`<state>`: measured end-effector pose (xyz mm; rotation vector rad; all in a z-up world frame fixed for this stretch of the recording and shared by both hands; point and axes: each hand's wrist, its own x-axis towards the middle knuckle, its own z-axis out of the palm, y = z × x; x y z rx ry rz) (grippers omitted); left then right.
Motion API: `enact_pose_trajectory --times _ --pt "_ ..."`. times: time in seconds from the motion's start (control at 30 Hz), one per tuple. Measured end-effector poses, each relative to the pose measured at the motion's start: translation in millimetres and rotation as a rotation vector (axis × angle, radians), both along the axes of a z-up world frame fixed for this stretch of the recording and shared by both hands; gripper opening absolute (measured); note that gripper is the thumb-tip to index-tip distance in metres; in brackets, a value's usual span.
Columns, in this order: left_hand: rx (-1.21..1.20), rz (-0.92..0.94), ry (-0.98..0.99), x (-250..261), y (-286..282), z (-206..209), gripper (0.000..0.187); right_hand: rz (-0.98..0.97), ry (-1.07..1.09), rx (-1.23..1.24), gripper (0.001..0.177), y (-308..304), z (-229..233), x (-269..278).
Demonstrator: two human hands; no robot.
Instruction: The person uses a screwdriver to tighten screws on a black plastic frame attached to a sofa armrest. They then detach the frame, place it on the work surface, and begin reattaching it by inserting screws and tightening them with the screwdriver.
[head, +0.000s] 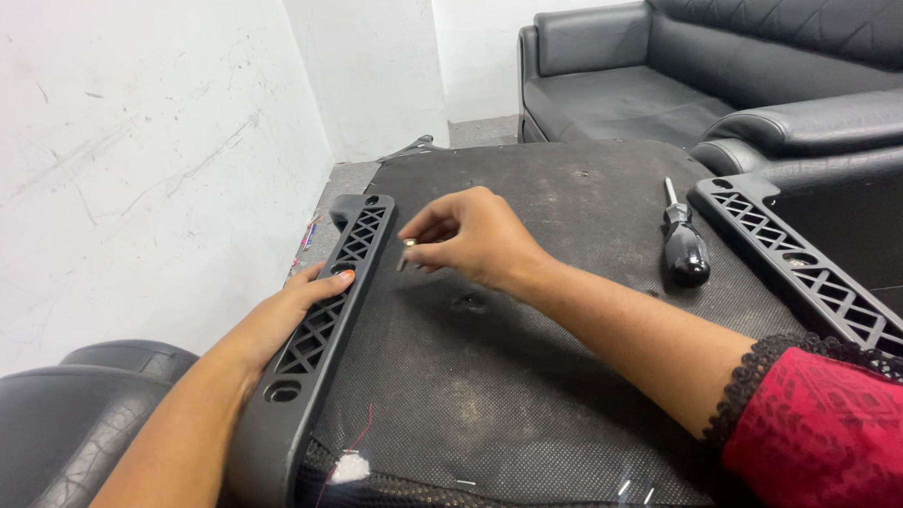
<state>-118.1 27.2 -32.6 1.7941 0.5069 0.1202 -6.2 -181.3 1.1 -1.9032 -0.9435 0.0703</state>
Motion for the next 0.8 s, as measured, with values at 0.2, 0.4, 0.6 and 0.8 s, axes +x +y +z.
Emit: enact_pose_trajectory --times 0.2,0.4,0.6,0.8 --pt "-0.019 0.007 -0.046 0.3 20.6 -20.7 0.068 0.28 -0.059 0.041 0.03 21.4 -0.4 -42.7" --pt "0.016 -0.183 -0.187 53.1 51.6 -64.8 0.052 0.593 -0.214 0.083 0.018 29.9 -3.8 -63.9" --pt "-0.016 -0.406 -0.36 67.5 56.5 -71.2 0.042 0.585 -0.058 0.061 0.016 26.9 -7.8 -66.0" --pt "-0.406 0.066 -0.09 -58.1 4.7 -45.8 0.051 0.553 0.058 0.154 0.02 21.1 -16.4 -71.6"
